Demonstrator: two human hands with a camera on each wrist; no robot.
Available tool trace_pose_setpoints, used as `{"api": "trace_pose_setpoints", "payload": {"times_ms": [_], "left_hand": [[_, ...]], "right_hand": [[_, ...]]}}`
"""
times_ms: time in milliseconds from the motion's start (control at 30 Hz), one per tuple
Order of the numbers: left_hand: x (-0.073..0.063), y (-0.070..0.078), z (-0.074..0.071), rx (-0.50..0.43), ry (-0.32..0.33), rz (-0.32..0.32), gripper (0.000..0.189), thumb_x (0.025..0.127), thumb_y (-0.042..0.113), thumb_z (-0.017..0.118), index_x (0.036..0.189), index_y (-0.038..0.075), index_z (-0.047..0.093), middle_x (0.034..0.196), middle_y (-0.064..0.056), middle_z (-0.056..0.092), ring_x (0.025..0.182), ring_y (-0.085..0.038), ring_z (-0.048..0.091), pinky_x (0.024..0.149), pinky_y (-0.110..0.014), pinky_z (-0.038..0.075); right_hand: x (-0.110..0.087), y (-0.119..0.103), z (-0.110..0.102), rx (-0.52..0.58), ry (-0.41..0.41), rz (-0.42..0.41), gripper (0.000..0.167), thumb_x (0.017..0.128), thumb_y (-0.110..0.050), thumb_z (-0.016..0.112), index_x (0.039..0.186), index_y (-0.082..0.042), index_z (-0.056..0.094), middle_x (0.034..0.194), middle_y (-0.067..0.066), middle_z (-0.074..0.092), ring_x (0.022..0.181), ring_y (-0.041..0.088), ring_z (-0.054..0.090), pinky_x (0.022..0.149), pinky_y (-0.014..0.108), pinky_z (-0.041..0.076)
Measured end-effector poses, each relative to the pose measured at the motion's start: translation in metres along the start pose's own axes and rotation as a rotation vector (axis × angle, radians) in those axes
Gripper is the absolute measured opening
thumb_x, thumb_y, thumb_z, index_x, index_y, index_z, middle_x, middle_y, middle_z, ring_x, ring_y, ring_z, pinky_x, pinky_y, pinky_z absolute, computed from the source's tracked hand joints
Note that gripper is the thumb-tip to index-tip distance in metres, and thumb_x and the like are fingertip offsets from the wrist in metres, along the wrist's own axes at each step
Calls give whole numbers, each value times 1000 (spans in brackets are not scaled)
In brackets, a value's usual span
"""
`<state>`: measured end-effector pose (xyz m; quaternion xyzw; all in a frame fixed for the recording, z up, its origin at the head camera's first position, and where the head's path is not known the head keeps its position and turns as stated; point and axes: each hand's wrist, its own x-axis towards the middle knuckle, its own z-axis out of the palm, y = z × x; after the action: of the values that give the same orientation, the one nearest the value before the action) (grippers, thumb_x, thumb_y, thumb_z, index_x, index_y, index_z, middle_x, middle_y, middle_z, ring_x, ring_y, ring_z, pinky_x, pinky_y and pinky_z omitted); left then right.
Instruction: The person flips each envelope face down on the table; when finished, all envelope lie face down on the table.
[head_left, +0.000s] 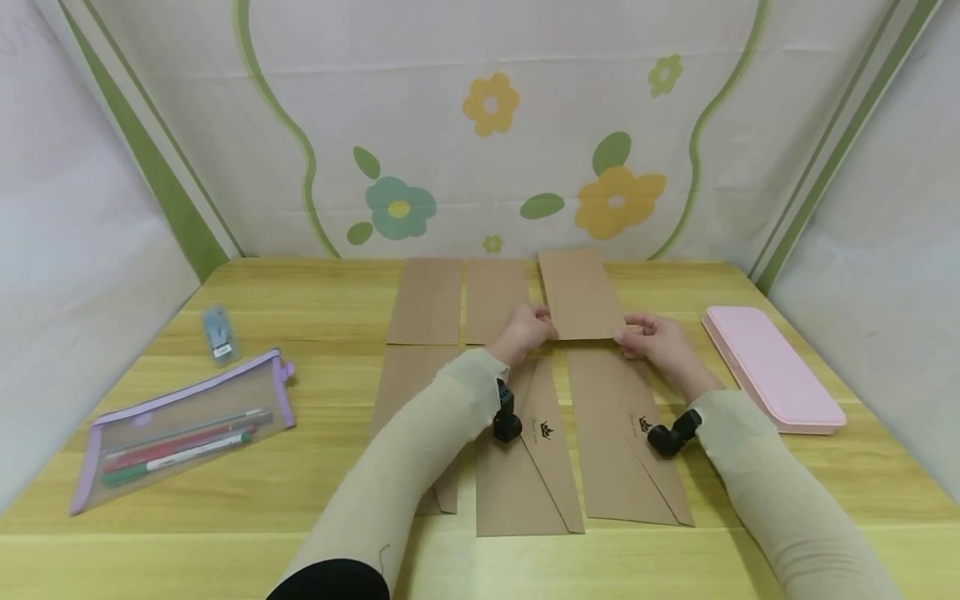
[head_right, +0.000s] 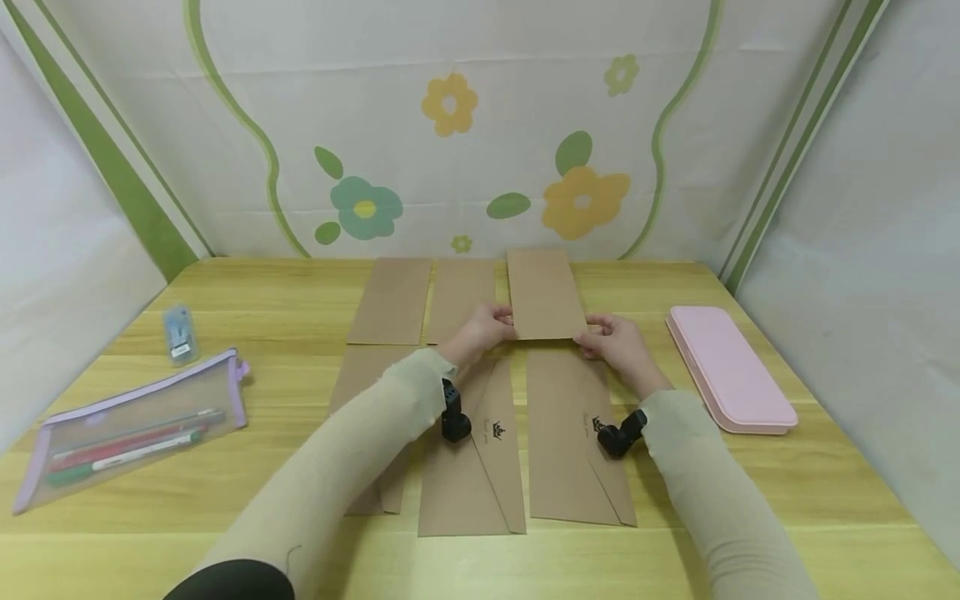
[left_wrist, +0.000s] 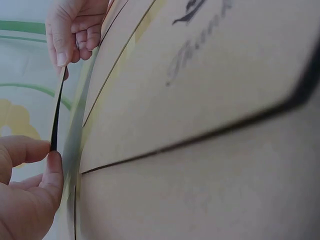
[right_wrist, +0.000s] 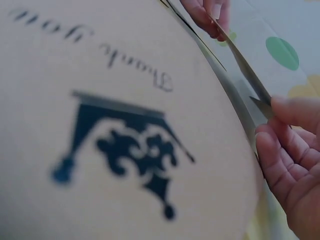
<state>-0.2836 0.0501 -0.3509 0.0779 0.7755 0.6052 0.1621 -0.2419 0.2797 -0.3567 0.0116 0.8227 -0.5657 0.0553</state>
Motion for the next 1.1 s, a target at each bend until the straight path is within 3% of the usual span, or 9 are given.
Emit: {"api": "trace_pose_setpoints", "payload": {"times_ms": [133,300,433,533,667,767,867,1100], "left_hand": [[-1,0,1,19,-23,-17,58,83,-4,61,137,-3,40,120,-12,57,85,-12,48,74,-21,44],[-3,-3,0,17,-42,-25,58,84,-4,59,138,-3,38,99,-9,56,78,-14,42,76,-24,41],[-2,-5,-1,46,-17,-9,56,83,-4,58,136,-2,42,113,-10,57,86,-11,46,79,-22,44],[-1,-5,-1,73,-5,11,56,81,-4,58,135,-2,44,121,-12,54,86,-11,46,72,-22,42],[-1,-6,-1,59,-7,12,59,80,-5,58,137,-1,42,116,-13,53,79,-14,43,65,-24,38],[-2,-6,-1,42,20,4,59,82,-3,58,138,1,40,129,-12,51,98,-14,52,77,-24,45],[-3,-5,-3,24,57,2,58,83,0,59,138,1,41,136,-14,47,121,-21,46,93,-30,45],[-6,-1,-6,-9,82,12,55,84,-1,58,136,1,43,133,-15,49,122,-25,47,96,-34,44]], "right_hand": [[2,3,0,-13,8,9,61,88,-18,64,137,7,36,90,1,63,75,9,64,70,24,55],[5,5,1,-19,9,25,59,88,-18,63,136,7,38,88,-2,64,74,7,63,69,23,54],[8,6,2,-15,24,36,55,89,-17,62,134,7,41,85,-5,63,71,6,63,67,22,54],[9,6,1,-18,48,46,52,89,-18,61,132,7,43,84,-6,63,67,5,62,64,21,54],[8,7,1,-10,65,62,52,90,-18,61,132,7,43,82,-7,64,64,5,61,62,20,54],[8,8,1,8,67,60,53,89,-18,61,132,8,43,80,-7,64,64,4,61,61,20,53],[9,7,2,26,69,58,52,89,-18,62,130,8,44,78,-9,64,63,4,61,61,19,53],[6,2,-1,70,83,63,49,90,-15,59,129,10,43,74,-9,61,63,4,58,61,19,53]]}}
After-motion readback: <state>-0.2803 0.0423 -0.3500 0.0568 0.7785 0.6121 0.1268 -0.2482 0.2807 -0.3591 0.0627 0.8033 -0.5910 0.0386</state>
